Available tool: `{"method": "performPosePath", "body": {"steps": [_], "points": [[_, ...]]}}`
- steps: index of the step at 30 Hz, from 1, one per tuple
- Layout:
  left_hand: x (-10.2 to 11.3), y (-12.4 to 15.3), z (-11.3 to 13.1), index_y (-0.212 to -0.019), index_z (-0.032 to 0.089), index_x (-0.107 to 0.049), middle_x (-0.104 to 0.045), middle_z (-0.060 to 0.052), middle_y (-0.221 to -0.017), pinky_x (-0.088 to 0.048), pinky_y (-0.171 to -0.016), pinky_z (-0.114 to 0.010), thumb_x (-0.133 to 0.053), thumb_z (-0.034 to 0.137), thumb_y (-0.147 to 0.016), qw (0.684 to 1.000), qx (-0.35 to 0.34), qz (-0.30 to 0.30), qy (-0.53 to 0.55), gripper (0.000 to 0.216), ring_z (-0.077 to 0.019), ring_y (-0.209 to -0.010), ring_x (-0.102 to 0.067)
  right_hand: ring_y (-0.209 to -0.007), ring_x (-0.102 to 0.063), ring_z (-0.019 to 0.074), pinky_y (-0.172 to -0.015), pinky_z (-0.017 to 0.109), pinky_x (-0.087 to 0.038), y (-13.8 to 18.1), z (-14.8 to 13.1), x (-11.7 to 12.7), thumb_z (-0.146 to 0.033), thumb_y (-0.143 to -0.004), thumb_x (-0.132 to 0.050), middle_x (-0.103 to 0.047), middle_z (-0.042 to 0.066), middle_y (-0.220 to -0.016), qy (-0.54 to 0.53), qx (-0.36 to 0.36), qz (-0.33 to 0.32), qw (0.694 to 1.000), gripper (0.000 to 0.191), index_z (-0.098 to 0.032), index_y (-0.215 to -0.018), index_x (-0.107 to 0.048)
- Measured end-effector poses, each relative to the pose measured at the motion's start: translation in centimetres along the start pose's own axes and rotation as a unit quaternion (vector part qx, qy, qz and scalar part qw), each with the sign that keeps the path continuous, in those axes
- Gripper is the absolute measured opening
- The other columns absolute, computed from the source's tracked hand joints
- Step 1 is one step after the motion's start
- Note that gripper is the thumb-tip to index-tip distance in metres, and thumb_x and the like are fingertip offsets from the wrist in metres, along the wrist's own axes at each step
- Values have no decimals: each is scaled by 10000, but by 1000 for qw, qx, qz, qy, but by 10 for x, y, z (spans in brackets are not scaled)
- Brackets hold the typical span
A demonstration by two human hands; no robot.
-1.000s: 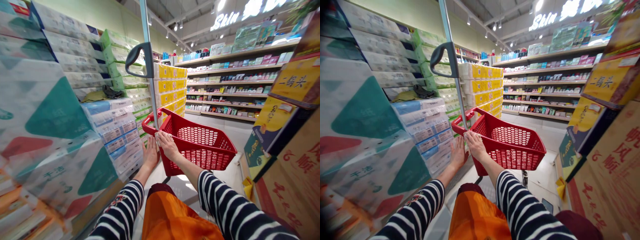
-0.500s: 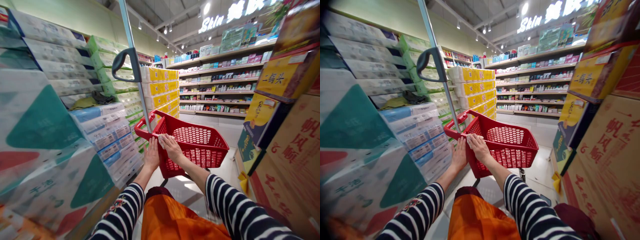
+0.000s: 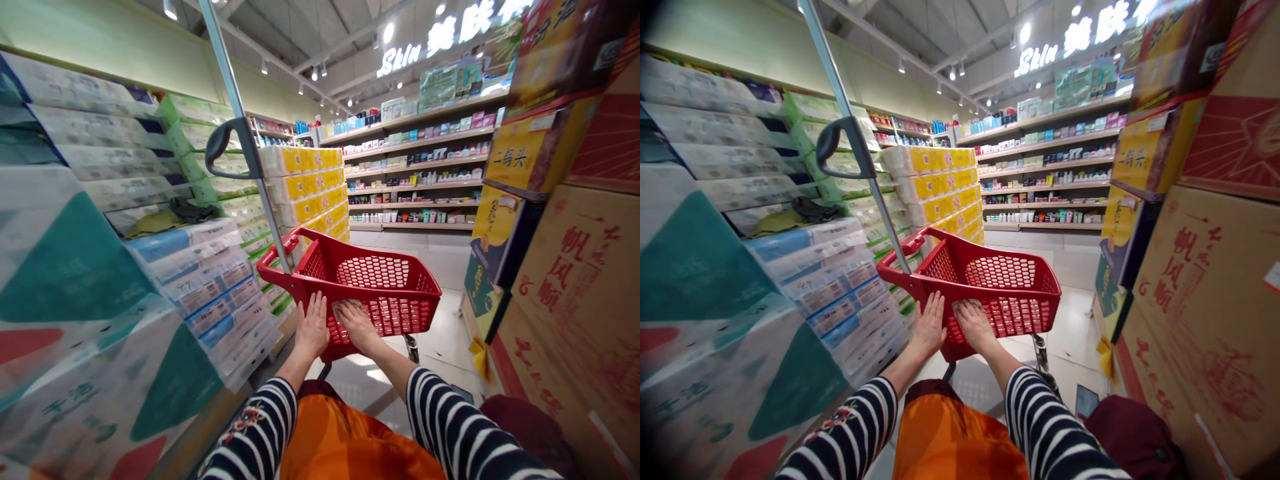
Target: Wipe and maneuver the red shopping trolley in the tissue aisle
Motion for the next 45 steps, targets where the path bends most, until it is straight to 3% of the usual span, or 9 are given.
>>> {"method": "performPosePath", "body": {"steps": [5,9,12,16,23,26,33,37,45], "points": [[-6,0,32,-1413,77,-241,-164,-126,-1507,-125,-1112,-512,-434,264,-774,999,-33,-21,14,693,-240,-1396,-111,-1240,-434,240,-989,430,-407,20,2,3,-117,-871,-426,-541,110,-1287,-16,28,-7,999,386,-167,-1233,-551],[7,-15,38,-1427,81,-194,-162,-119,-1510,-105,-1114,-520,-395,223,-793,1000,-13,6,10,681,-229,-1399,-92,-1320,-321,234,-1043,444,-343,0,22,39,-88,-882,-347,-451,100,-1374,-7,4,70,997,452,-157,-1314,-463],[14,-28,35,-1431,62,-161,-116,-120,-1518,-90,-1114,-525,-400,230,-791,1000,8,9,7,704,-234,-1402,-69,-1333,-295,236,-1055,439,-324,-15,44,51,-88,-884,-344,-416,97,-1400,7,-40,73,997,471,-157,-1343,-424],[10,-30,39,-1430,54,-159,-96,-123,-1520,-81,-1113,-527,-396,226,-787,1000,8,-7,0,706,-238,-1402,-63,-1328,-305,242,-1061,448,-309,-5,52,40,-92,-884,-364,-424,88,-1396,19,-41,40,998,458,-167,-1328,-447],[-27,-2,70,-1424,68,-199,-128,-120,-1519,-108,-1109,-527,-388,242,-786,998,-45,-53,8,688,-245,-1398,-93,-1248,-425,220,-1014,448,-374,60,32,3,-92,-874,-395,-539,111,-1290,-1,-9,-17,1000,411,-179,-1251,-533],[-28,-3,78,-1426,77,-195,-133,-110,-1519,-108,-1110,-524,-368,226,-793,997,-53,-52,19,673,-237,-1397,-103,-1276,-391,217,-1019,455,-365,63,35,13,-81,-874,-362,-522,106,-1310,-5,-10,6,1000,433,-180,-1266,-519],[5,-34,82,-1431,59,-152,-91,-104,-1526,-99,-1111,-524,-347,196,-798,999,-34,-13,19,677,-228,-1403,-47,-1334,-294,237,-1047,460,-317,28,77,56,-64,-881,-313,-438,123,-1379,36,-75,76,994,471,-133,-1330,-440],[7,-39,92,-1430,63,-162,-109,-118,-1523,-92,-1111,-524,-371,192,-783,999,-43,-24,19,692,-242,-1401,-60,-1316,-330,234,-1042,458,-322,40,85,49,-81,-883,-350,-468,114,-1358,54,-75,52,994,448,-155,-1310,-467],[-23,-23,122,-1421,72,-212,-166,-132,-1511,-91,-1109,-527,-353,197,-801,992,-101,-64,30,648,-251,-1394,-108,-1235,-439,217,-1021,434,-356,100,80,17,-62,-855,-361,-557,110,-1270,52,-74,19,996,433,-158,-1229,-557]]}}
Point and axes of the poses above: each hand's wrist, its own y-axis away from the middle knuckle, its own x-axis out of the back of the hand, z = x × y, the point moved 7 cm from there along -y, towards the middle knuckle
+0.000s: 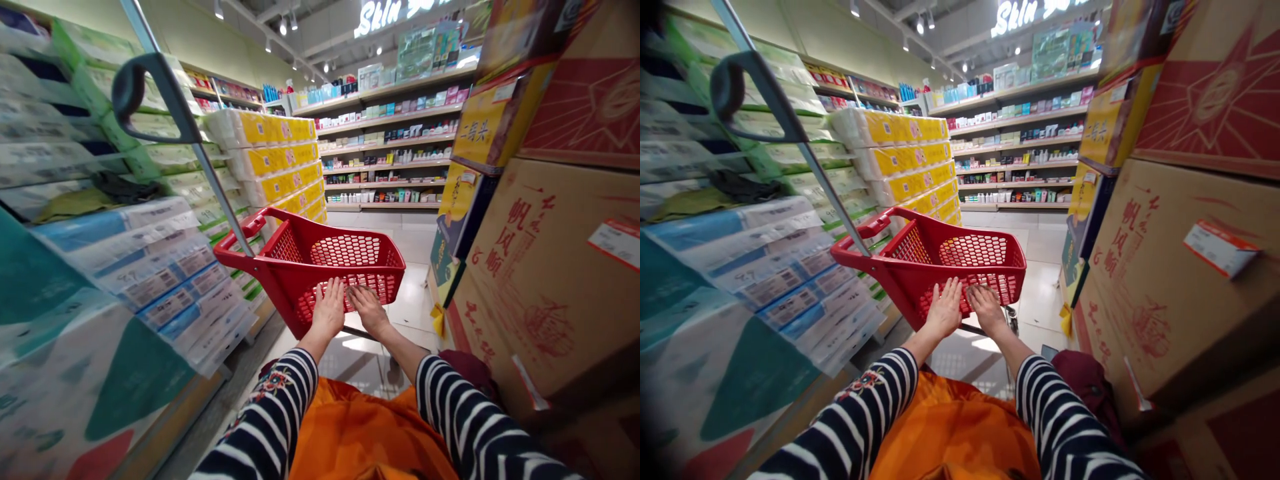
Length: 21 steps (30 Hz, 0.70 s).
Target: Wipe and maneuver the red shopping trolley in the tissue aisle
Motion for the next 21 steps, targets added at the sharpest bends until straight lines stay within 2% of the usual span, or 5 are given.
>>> {"method": "performPosePath", "body": {"steps": [3,6,9,14,21], "points": [[1,-2,8,-1424,78,-208,-158,-127,-1513,-86,-1110,-530,-349,187,-800,1000,-5,-2,-2,649,-250,-1394,-112,-1273,-393,216,-1041,438,-333,1,8,14,-69,-866,-346,-531,117,-1298,-9,-7,24,1000,434,-144,-1245,-543],[15,-10,13,-1428,79,-189,-136,-120,-1519,-81,-1109,-535,-343,197,-806,1000,-4,14,5,651,-244,-1398,-86,-1312,-337,220,-1063,451,-297,-16,24,38,-88,-888,-335,-492,114,-1336,-7,-30,68,997,428,-143,-1274,-512],[28,-19,18,-1428,71,-180,-142,-124,-1518,-86,-1107,-535,-347,197,-805,1000,-2,23,8,657,-244,-1398,-79,-1322,-320,224,-1059,455,-295,-32,44,49,-106,-902,-342,-465,115,-1359,0,-69,78,995,420,-149,-1293,-490],[33,-25,29,-1422,65,-197,-145,-131,-1517,-80,-1108,-529,-351,207,-814,1000,-14,20,1,643,-249,-1397,-85,-1301,-353,215,-1062,446,-291,-26,51,34,-129,-906,-382,-481,107,-1347,5,-66,50,997,384,-158,-1264,-517],[10,-15,45,-1417,62,-226,-183,-133,-1509,-83,-1112,-527,-336,195,-812,1000,-27,-15,-6,630,-257,-1393,-112,-1285,-373,219,-1036,421,-325,14,35,9,-91,-869,-402,-510,125,-1318,21,-51,-1,998,400,-128,-1244,-535]]}}
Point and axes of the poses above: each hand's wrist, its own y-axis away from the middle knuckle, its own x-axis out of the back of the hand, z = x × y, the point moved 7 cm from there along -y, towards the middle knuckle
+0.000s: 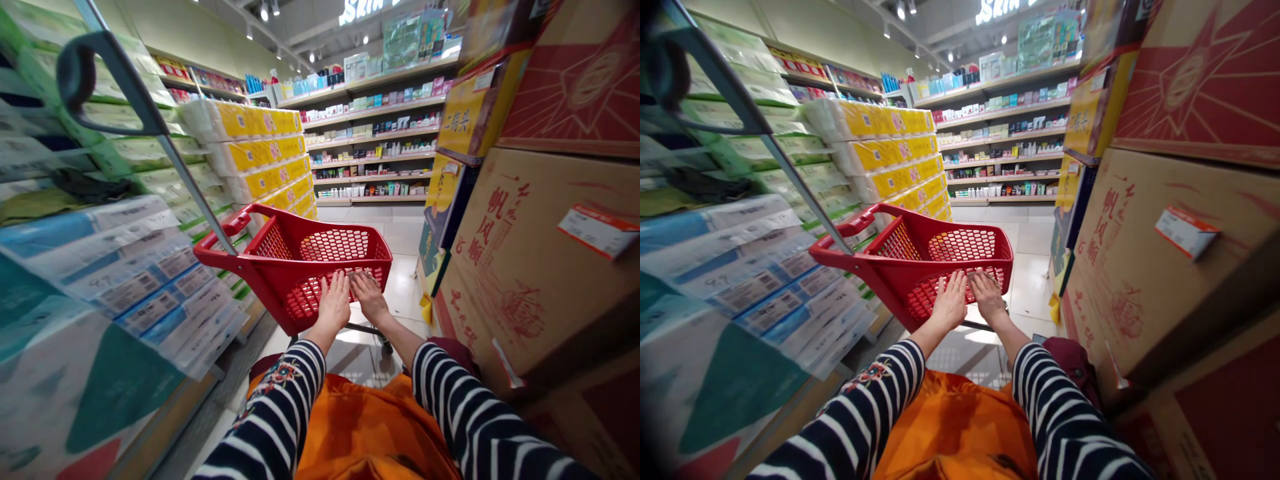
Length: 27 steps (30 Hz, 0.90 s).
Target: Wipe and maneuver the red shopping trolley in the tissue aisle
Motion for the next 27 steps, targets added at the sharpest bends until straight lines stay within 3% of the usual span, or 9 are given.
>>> {"method": "performPosePath", "body": {"steps": [3,6,11,15,21,27], "points": [[-4,1,7,-1412,49,-235,-197,-145,-1502,-75,-1109,-537,-332,196,-811,1000,-15,-6,0,626,-261,-1392,-120,-1269,-394,226,-1016,428,-346,13,-1,-1,-68,-846,-403,-529,127,-1298,1,-10,-18,1000,429,-132,-1251,-530],[2,-2,11,-1420,66,-216,-185,-132,-1507,-81,-1112,-529,-334,197,-810,1000,-16,3,10,635,-255,-1393,-111,-1292,-363,224,-1034,438,-334,9,8,14,-82,-863,-362,-504,108,-1328,-8,-16,22,1000,439,-149,-1270,-514],[15,-14,19,-1426,78,-197,-157,-114,-1518,-77,-1114,-522,-330,193,-808,999,-16,21,26,643,-248,-1397,-85,-1335,-281,237,-1065,458,-290,-20,53,39,-100,-868,-339,-436,131,-1380,-11,-100,82,992,466,-112,-1321,-450],[15,-18,24,-1433,77,-162,-132,-116,-1523,-74,-1112,-529,-338,194,-799,999,-25,22,26,668,-251,-1398,-74,-1333,-283,241,-1054,468,-297,-17,73,33,-99,-860,-335,-414,142,-1394,-14,-146,68,987,498,-112,-1354,-402],[12,-10,25,-1424,57,-191,-153,-133,-1516,-75,-1110,-533,-338,185,-798,999,-25,18,31,656,-260,-1395,-89,-1288,-361,255,-1033,456,-320,14,62,9,-74,-833,-341,-460,167,-1352,-3,-168,61,984,487,-91,-1303,-468],[1,-7,32,-1425,70,-199,-156,-126,-1514,-112,-1108,-535,-338,202,-799,999,-36,3,31,654,-255,-1396,-97,-1220,-438,254,-1013,441,-343,37,37,-9,-24,-770,-391,-516,168,-1299,-14,-121,-30,992,537,-101,-1294,-484]]}}
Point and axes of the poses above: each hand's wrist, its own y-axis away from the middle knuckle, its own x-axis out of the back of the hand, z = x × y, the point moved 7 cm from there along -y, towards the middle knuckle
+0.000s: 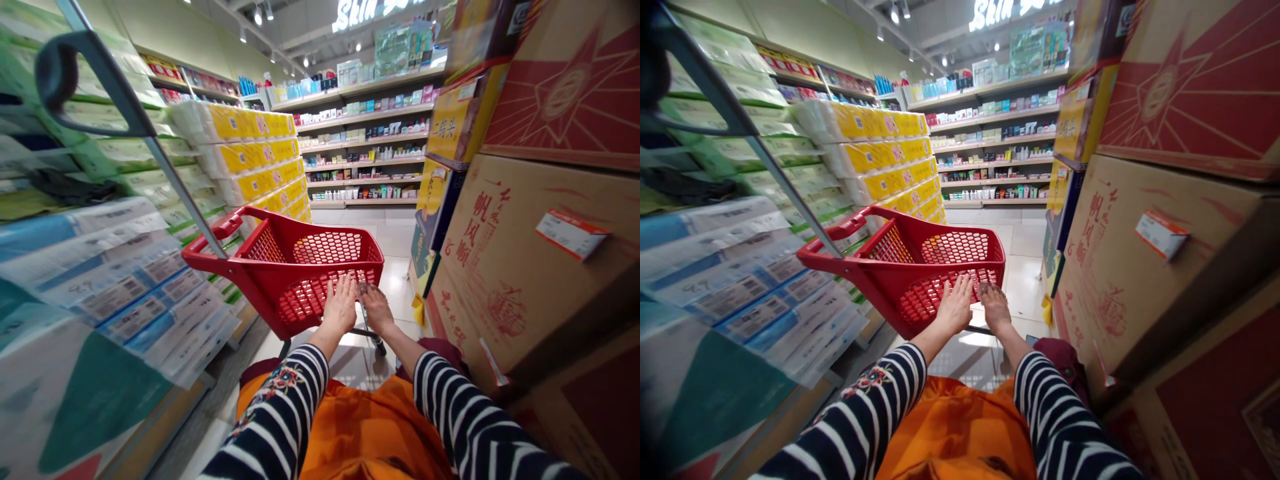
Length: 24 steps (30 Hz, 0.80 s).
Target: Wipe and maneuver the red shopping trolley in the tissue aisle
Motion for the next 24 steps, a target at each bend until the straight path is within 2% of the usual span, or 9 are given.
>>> {"method": "performPosePath", "body": {"steps": [2,6,8,12,15,18,22,24], "points": [[-1,-2,0,-1427,76,-194,-165,-121,-1514,-116,-1107,-537,-339,206,-799,1000,-4,-3,-1,658,-254,-1395,-104,-1253,-404,242,-1026,425,-339,-5,-4,10,-33,-784,-387,-484,157,-1334,-5,13,7,1000,537,-101,-1311,-462],[11,-8,-6,-1429,78,-189,-161,-112,-1518,-96,-1114,-523,-337,191,-799,1000,9,12,-1,658,-250,-1397,-88,-1316,-317,228,-1047,427,-330,-39,2,49,-82,-836,-347,-428,119,-1387,-21,8,99,995,530,-129,-1362,-393],[18,-10,-11,-1426,75,-197,-150,-111,-1520,-101,-1111,-526,-327,183,-803,1000,22,17,2,646,-249,-1397,-90,-1318,-314,233,-1046,426,-333,-56,11,61,-95,-848,-337,-433,120,-1382,-18,-10,124,992,513,-125,-1355,-404],[26,-10,-18,-1419,66,-216,-166,-121,-1515,-106,-1108,-529,-330,198,-816,1000,28,15,2,628,-251,-1396,-93,-1302,-338,249,-1037,433,-340,-71,29,60,-84,-841,-327,-456,157,-1355,-7,-63,120,991,491,-73,-1318,-442],[26,-8,-30,-1420,74,-219,-162,-123,-1516,-91,-1108,-530,-338,209,-818,999,34,17,-6,628,-257,-1396,-88,-1295,-350,246,-1035,445,-338,-76,25,53,-87,-846,-328,-468,155,-1347,-18,-67,107,992,475,-79,-1301,-463],[29,-7,-54,-1423,71,-207,-155,-128,-1515,-80,-1106,-538,-343,202,-812,997,69,25,-24,639,-257,-1396,-92,-1290,-358,245,-1026,456,-341,-86,-8,46,-90,-865,-318,-479,151,-1339,-35,-26,82,996,448,-97,-1277,-495],[36,0,-92,-1414,55,-227,-158,-135,-1511,-88,-1101,-543,-352,194,-809,991,122,21,-56,633,-266,-1392,-117,-1272,-385,242,-1025,436,-342,-102,-80,35,-120,-882,-361,-475,130,-1349,-54,70,38,995,416,-135,-1270,-510],[38,6,-107,-1409,53,-245,-189,-140,-1503,-97,-1097,-549,-356,194,-811,988,140,10,-70,624,-273,-1389,-130,-1268,-391,237,-1028,419,-342,-107,-106,32,-134,-884,-387,-469,100,-1360,-58,98,29,993,414,-169,-1280,-503]]}}
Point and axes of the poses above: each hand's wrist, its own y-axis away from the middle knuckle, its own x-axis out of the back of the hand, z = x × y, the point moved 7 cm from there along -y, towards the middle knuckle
